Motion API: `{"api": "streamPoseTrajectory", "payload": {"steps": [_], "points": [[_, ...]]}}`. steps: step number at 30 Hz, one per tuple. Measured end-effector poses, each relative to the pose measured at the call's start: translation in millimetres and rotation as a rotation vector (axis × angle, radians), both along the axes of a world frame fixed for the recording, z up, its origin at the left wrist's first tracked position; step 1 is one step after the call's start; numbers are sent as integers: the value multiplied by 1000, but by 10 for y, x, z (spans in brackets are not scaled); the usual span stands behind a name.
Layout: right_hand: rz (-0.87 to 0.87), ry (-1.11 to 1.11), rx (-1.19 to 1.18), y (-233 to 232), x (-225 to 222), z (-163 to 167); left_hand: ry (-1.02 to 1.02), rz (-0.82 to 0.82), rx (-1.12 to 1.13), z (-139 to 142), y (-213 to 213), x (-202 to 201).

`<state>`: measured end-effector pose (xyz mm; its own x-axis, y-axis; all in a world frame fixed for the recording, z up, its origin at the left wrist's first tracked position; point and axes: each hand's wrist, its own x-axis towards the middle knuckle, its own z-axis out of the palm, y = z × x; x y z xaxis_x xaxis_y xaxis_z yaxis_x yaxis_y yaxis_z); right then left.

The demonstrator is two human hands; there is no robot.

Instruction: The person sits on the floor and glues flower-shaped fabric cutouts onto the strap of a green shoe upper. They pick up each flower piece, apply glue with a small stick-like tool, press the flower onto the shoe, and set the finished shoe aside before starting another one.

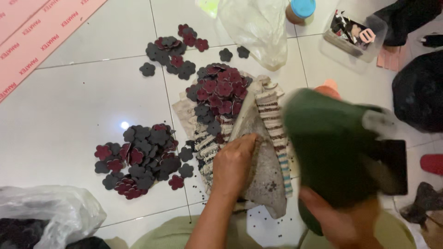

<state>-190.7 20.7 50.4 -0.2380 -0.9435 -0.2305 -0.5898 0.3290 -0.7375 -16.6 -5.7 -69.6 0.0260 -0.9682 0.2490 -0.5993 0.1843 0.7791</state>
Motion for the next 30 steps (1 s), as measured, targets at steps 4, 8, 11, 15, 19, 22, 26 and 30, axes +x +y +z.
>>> {"api": "streamPoseTrajectory", "payload": {"steps": [4,8,11,15,19,22,26,30], "points": [[172,100,7,-56,23,-263,-21,3,-32,-48,-50,-2],[127,193,73,-104,-110,-590,-86,5,209,-80,-52,27],[-41,237,95,-118,-277,-804,16,97,275,-59,-45,94],[-49,405,270,-245,-361,-1057,157,153,248,14,-114,159],[146,556,357,-389,-380,-981,379,186,481,98,-133,200],[239,888,643,-401,-342,-731,435,198,441,124,-146,223],[157,587,241,-323,-95,-596,483,126,389,137,-113,198],[268,-100,-113,-360,142,-884,478,26,275,161,-79,172]]}}
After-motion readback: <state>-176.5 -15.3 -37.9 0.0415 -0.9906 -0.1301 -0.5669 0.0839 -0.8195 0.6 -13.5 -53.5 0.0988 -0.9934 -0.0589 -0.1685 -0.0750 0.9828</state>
